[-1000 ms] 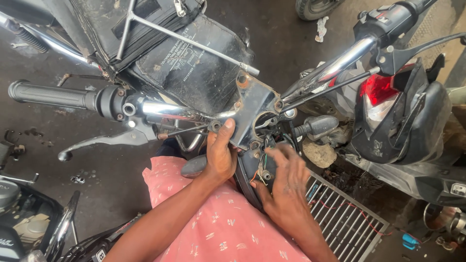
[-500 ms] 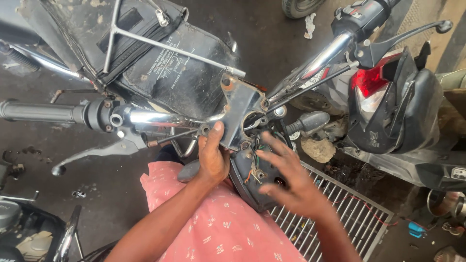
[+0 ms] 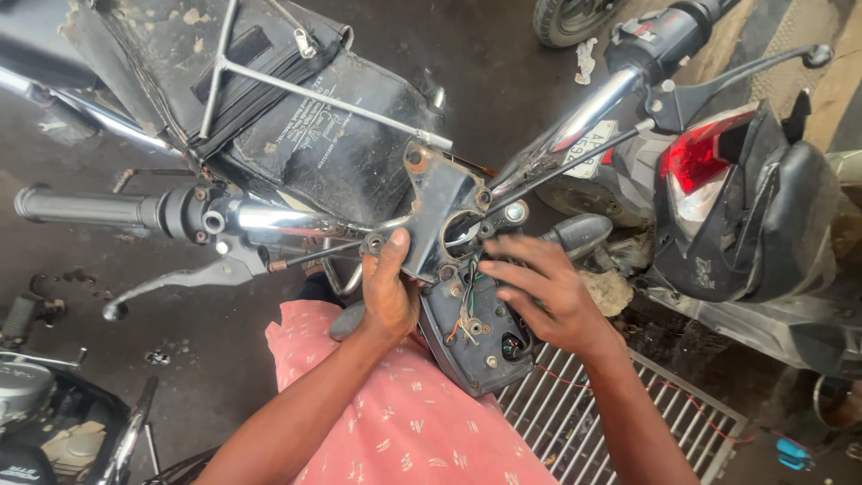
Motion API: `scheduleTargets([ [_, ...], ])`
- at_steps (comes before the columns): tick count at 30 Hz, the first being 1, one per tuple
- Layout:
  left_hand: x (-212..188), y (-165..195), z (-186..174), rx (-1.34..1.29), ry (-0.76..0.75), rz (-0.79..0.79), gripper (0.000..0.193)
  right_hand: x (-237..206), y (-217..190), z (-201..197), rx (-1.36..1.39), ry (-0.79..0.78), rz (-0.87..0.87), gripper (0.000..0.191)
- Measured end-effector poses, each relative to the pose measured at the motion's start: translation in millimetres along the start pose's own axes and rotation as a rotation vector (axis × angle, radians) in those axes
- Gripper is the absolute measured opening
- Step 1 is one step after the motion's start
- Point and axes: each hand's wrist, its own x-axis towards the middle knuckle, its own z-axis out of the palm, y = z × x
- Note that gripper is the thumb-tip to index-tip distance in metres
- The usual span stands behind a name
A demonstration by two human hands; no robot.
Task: The person removes the motorcycle instrument cluster cover using a T-wrench, then manipulates the internal wiring and components. The person repeatedly aligns and repositions the cover and internal parts, then removes the cover again to continue working on the wiring.
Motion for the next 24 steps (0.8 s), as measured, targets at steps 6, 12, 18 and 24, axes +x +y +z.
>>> scheduleTargets([
  [6,5.7,-5.3,0.4,0.014,-0.011,0.071,0.029,20.3,20.9,3.3,-0.046,-0.104,-0.225,0.035],
  [12,9.1,-1.3,10.4,0.074,0.005,0.082,0.029,13.1,9.8,0.7,-0.120,0.100,-0.229,0.032],
  [18,9.2,-9.4,5.9,0.087,-0.015,0.144,0.029,-4.1,8.7,-13.8,-0.042,0.029,-0.225,0.034],
  [24,25.0,-18.0,2.9,0.370,0.255,0.128,0.039,-4.6,17.9,21.4,-0.199,0.163,-0.145,0.019],
])
